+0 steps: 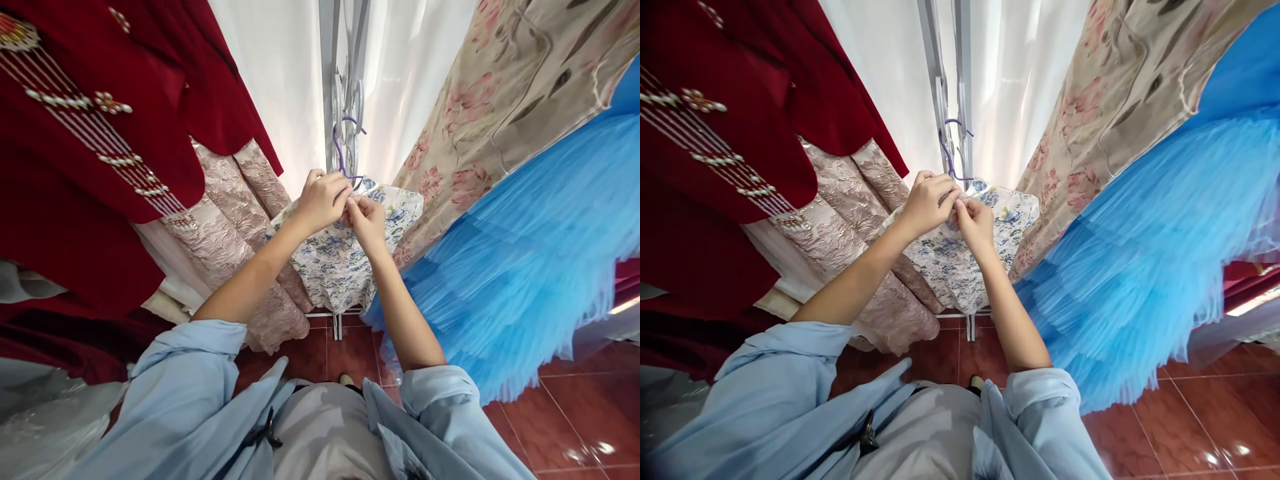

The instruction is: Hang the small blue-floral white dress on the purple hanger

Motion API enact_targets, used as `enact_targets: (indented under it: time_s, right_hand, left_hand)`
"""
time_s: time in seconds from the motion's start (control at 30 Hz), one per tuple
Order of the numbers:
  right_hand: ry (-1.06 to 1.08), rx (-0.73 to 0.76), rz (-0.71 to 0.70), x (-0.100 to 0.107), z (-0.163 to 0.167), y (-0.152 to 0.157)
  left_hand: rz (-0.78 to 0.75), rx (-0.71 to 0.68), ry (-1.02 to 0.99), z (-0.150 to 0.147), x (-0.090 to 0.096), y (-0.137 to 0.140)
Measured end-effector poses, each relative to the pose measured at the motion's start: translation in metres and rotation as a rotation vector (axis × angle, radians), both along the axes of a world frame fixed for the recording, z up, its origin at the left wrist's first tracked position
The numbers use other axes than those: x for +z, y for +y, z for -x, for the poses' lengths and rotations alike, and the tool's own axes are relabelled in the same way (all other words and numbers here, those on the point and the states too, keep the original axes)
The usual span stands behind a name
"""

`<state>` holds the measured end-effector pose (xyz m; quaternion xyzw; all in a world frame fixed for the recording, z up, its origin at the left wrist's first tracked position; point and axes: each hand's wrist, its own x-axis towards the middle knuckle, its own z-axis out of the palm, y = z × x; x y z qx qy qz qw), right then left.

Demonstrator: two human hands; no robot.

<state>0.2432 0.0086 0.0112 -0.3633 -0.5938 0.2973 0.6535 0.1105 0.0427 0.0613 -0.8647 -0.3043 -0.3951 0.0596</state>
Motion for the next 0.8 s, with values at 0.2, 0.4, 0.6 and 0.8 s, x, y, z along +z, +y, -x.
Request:
enact_targets:
  time_s: [0.2,0.4,0.6,0.8]
  right_hand:
    - [-0.029,-0.021,0.017,0.000,-0.001,0.005]
    - [0.024,-0.012,0.032,-0.009,0.004,0.007]
    - [-0.046,-0.023,0.206,-0.069,-0.013,-0.014]
    - [-0.080,-0.086,0.547,-0.182,-0.014,-0.072]
  left_hand:
    - [0.025,0.001,0.009,-0.004,0.001,0.000]
    - [0.001,-0.011,-0.054,-0.003,0.002,0.002]
    - [0.013,0.013,-0.228,-0.008,0.007,0.000]
    - [0.092,-0.060,-0.319,0.002,0.012,0.004]
